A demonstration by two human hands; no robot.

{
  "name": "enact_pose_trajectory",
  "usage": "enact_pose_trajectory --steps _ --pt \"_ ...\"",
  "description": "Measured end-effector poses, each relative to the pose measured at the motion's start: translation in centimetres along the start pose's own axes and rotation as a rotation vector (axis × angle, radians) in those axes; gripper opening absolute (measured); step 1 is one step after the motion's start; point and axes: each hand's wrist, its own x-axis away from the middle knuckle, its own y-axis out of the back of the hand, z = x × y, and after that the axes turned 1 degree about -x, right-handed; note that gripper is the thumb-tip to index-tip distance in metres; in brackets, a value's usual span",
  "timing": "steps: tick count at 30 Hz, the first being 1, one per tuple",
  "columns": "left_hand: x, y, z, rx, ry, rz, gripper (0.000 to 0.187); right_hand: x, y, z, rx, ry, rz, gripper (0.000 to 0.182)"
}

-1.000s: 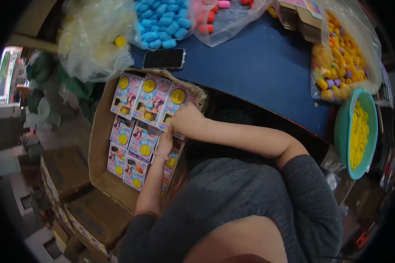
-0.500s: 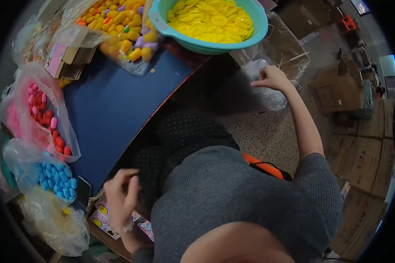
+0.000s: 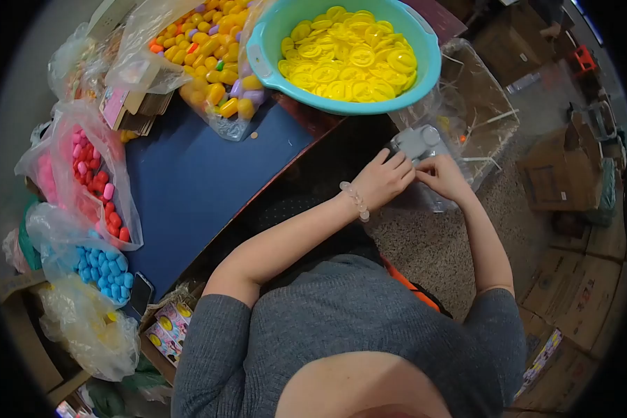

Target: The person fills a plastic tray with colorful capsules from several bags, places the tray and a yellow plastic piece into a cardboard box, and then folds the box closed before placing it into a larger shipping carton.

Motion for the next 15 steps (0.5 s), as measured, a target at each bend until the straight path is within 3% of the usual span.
enact_pose_trajectory --steps 1,3,5,7,9,11,13,15 --pt "0.1 -0.2 0.2 -0.017 -0.022 -0.094 0.026 0.0 -0.3 0.2 0.0 0.031 0.021 0.017" --pt "0.3 -0.5 0.4 0.034 -0.011 -0.157 0.026 0.1 -1.0 -0.3 -0.033 -0.168 -0.053 0.014" --pt "0.7 -1.3 0.7 0.038 -0.069 -0.126 0.02 0.3 -2.1 -3.5 -0.004 0.04 -0.209 0.014" --pt "1.1 -1.8 0.7 0.006 -0.049 -0.21 0.013 1.5 0.2 -6.9 -0.289 0.009 -0.186 0.015" --pt "1.1 -2.9 0.4 0.022 -0.037 -0.221 0.014 4.9 6.1 -9.3 -0.463 -0.04 -0.42 0.015" --pt "1.5 -3.2 -0.4 -0.036 0.053 -0.233 0.022 10.0 12.0 -10.1 -0.858 -0.087 -0.751 0.038" --pt "2.5 -0.1 -0.5 0.06 0.187 -0.166 0.034 11.4 14.5 -7.0 -0.983 0.238 -0.89 0.031" --pt "5.6 5.3 0.5 0.108 0.287 -0.201 0.034 9.2 12.8 -1.3 -1.063 0.635 -0.71 0.024"
